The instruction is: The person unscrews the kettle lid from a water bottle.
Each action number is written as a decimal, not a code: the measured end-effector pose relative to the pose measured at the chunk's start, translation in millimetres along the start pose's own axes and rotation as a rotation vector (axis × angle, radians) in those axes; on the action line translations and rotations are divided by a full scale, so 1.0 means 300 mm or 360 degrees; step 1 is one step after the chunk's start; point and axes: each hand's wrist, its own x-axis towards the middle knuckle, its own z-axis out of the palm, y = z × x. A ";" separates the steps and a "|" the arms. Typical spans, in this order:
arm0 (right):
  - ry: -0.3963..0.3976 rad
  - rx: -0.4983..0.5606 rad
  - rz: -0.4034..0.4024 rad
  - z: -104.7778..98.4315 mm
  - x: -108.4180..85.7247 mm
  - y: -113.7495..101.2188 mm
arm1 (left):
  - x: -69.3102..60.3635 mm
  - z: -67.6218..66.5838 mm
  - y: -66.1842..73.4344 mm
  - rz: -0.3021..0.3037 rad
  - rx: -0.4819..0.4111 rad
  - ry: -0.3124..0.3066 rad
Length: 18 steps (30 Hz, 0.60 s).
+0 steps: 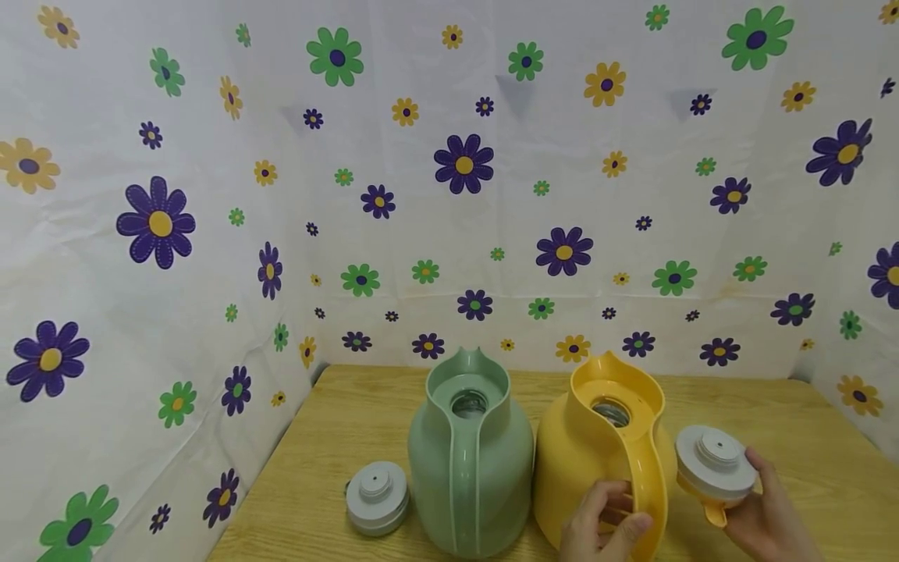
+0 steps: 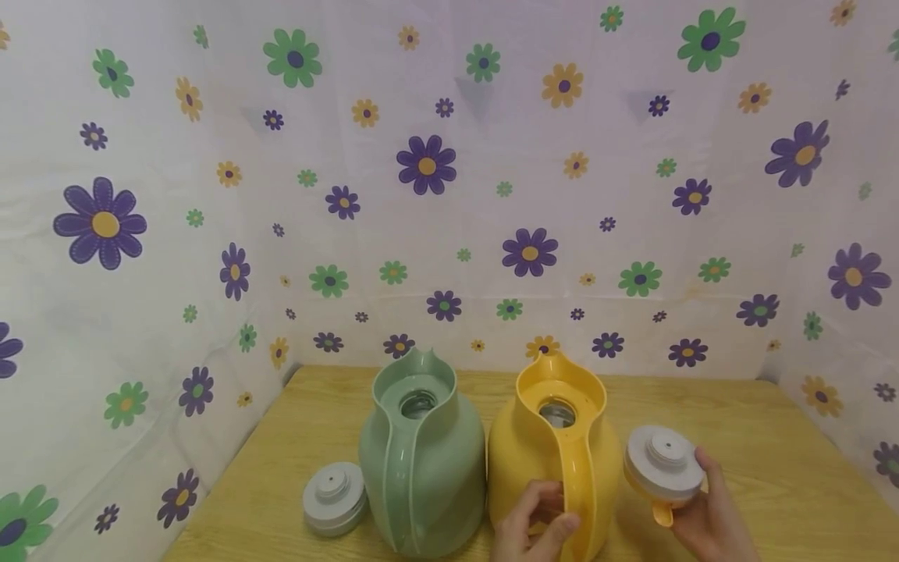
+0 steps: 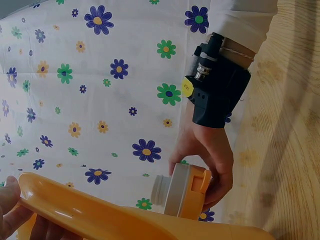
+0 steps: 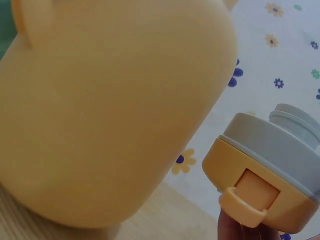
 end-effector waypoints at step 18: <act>0.1104 -0.1317 -0.0183 -0.075 0.022 0.028 | 0.000 0.001 -0.007 0.0143 0.0029 0.0018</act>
